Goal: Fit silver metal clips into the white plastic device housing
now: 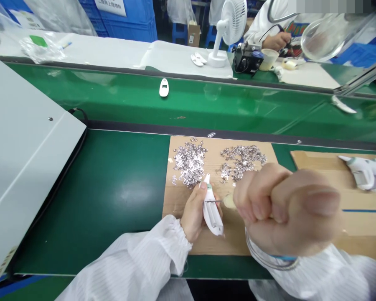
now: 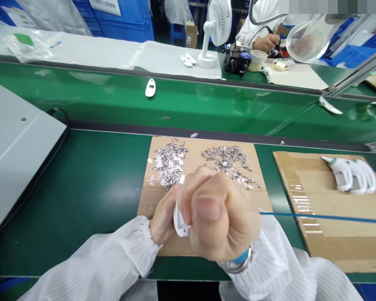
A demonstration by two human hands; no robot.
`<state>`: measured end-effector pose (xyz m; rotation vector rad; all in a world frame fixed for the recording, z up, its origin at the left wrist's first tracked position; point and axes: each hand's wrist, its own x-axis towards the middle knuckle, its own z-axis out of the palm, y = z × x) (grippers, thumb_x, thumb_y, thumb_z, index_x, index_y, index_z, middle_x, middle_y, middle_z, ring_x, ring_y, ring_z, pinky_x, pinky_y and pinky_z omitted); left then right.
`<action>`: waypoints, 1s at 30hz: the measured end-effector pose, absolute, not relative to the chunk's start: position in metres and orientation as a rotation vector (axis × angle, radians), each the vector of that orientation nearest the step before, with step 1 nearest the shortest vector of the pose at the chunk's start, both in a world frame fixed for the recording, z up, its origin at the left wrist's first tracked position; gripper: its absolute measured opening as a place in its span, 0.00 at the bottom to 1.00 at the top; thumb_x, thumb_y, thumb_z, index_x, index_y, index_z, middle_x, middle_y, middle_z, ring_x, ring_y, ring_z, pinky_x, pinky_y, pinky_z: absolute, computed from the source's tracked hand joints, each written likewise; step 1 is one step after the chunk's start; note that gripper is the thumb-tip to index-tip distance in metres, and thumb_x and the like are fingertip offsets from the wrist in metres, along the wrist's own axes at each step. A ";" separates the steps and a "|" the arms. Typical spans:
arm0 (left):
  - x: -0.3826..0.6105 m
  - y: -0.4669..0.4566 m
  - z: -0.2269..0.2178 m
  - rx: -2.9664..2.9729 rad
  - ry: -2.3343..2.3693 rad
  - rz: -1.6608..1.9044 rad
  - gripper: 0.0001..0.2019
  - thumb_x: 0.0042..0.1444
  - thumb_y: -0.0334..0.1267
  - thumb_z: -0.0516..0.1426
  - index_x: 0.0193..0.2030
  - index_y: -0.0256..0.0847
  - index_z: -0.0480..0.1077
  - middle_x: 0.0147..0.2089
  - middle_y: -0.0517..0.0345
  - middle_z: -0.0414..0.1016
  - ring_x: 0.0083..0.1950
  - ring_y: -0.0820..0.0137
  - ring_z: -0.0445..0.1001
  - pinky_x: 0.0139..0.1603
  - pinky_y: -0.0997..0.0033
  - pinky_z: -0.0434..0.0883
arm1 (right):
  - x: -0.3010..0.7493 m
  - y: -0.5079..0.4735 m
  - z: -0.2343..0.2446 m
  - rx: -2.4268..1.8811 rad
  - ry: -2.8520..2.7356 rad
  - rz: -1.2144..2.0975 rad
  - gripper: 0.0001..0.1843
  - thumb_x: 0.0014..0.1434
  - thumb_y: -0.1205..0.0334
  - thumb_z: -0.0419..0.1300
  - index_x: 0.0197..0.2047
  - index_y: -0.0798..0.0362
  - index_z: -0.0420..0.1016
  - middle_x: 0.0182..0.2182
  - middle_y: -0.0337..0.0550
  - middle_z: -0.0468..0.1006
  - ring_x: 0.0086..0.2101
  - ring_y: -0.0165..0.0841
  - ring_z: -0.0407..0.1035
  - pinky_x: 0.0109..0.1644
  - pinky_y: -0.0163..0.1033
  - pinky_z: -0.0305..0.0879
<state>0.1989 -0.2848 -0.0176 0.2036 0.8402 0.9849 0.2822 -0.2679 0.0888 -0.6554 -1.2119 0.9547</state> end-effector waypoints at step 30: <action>0.196 -0.287 -0.006 0.192 0.889 0.898 0.12 0.62 0.48 0.49 0.40 0.41 0.60 0.22 0.64 0.64 0.17 0.76 0.65 0.18 0.78 0.66 | 0.279 -0.253 0.081 -0.651 -1.114 0.750 0.20 0.62 0.64 0.56 0.19 0.52 0.60 0.14 0.32 0.59 0.12 0.23 0.52 0.12 0.32 0.46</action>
